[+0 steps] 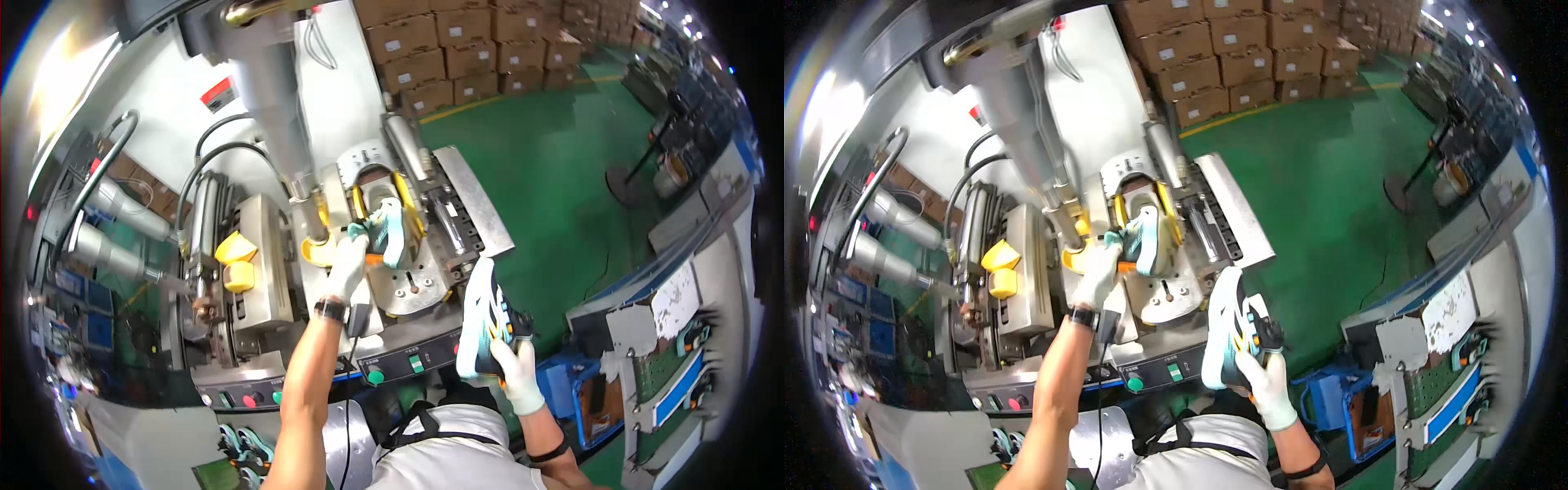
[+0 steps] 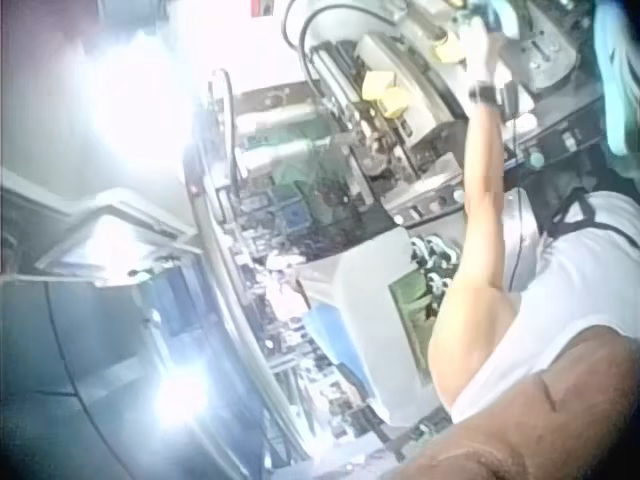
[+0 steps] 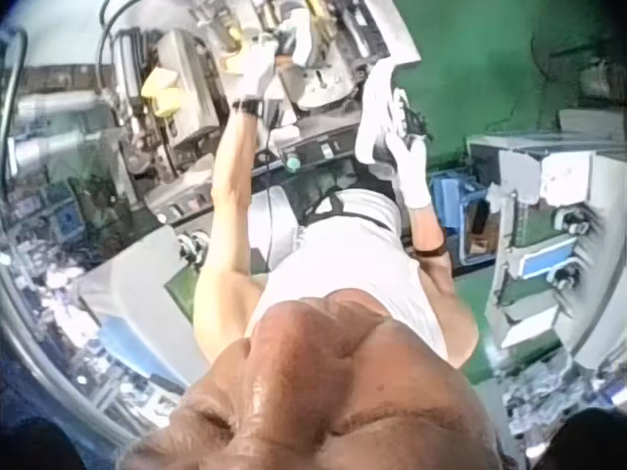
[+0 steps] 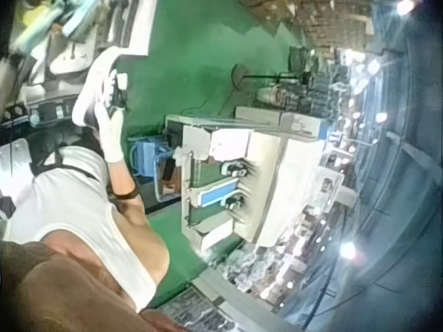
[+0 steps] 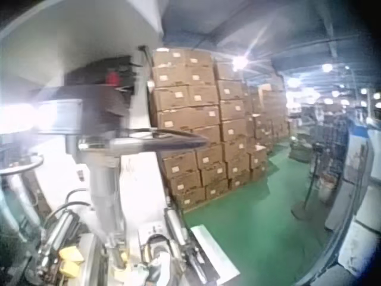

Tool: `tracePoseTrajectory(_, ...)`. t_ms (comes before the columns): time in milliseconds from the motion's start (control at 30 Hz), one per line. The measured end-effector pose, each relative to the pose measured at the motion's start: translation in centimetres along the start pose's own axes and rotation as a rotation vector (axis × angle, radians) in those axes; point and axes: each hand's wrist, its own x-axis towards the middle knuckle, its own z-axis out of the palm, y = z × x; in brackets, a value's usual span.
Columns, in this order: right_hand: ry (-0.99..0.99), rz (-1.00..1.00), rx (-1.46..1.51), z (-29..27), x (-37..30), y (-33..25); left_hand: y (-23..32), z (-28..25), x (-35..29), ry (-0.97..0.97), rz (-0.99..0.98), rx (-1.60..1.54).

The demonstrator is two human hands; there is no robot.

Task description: The person picks up shoes from a conveyor belt, places them into a pressing machine, and then transfers them to a cleaning machine.

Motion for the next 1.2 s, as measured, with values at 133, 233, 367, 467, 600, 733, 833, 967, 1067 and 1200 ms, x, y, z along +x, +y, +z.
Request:
tracePoseTrajectory(133,-0.165,-0.061,-0.101,6.0,7.6,-2.1,6.9,-3.7,-10.4,0.179,-0.422,-0.522)
tracePoseTrajectory(233,-0.389,0.078,-0.111,11.2,17.1,-2.0,11.6,-7.3,-19.2,0.196,-0.578,-0.759)
tracePoseTrajectory(367,-0.172,-0.013,-1.253,17.1,31.4,5.0,9.2,-6.9,-33.8,0.090,-0.395,-0.157)
tracePoseTrajectory(467,0.115,-0.167,-1.356,17.8,35.7,13.7,11.5,-6.7,-41.6,0.077,-0.676,-0.156)
tracePoseTrajectory(600,-0.010,-0.359,-1.367,19.4,37.0,13.6,13.9,-3.3,-51.1,0.339,-1.318,-0.248)
tracePoseTrajectory(733,-0.340,-0.469,-1.188,18.2,37.6,14.6,8.4,5.6,-59.7,0.626,-1.361,-0.158)
tracePoseTrajectory(833,-0.470,-0.191,-1.220,20.0,32.5,11.2,2.3,16.1,-67.8,-0.009,-1.252,0.405)
tracePoseTrajectory(967,-0.451,-0.790,-1.168,19.2,15.5,10.9,5.9,11.6,-59.8,0.835,-1.537,-0.236)
tracePoseTrajectory(1067,-0.643,-0.928,-1.206,17.6,2.3,16.3,4.9,11.9,-59.8,0.793,-1.542,-0.247)
tracePoseTrajectory(1200,-0.821,-0.733,-1.726,14.1,-4.2,24.1,4.3,10.5,-64.5,0.519,-1.215,-0.289)
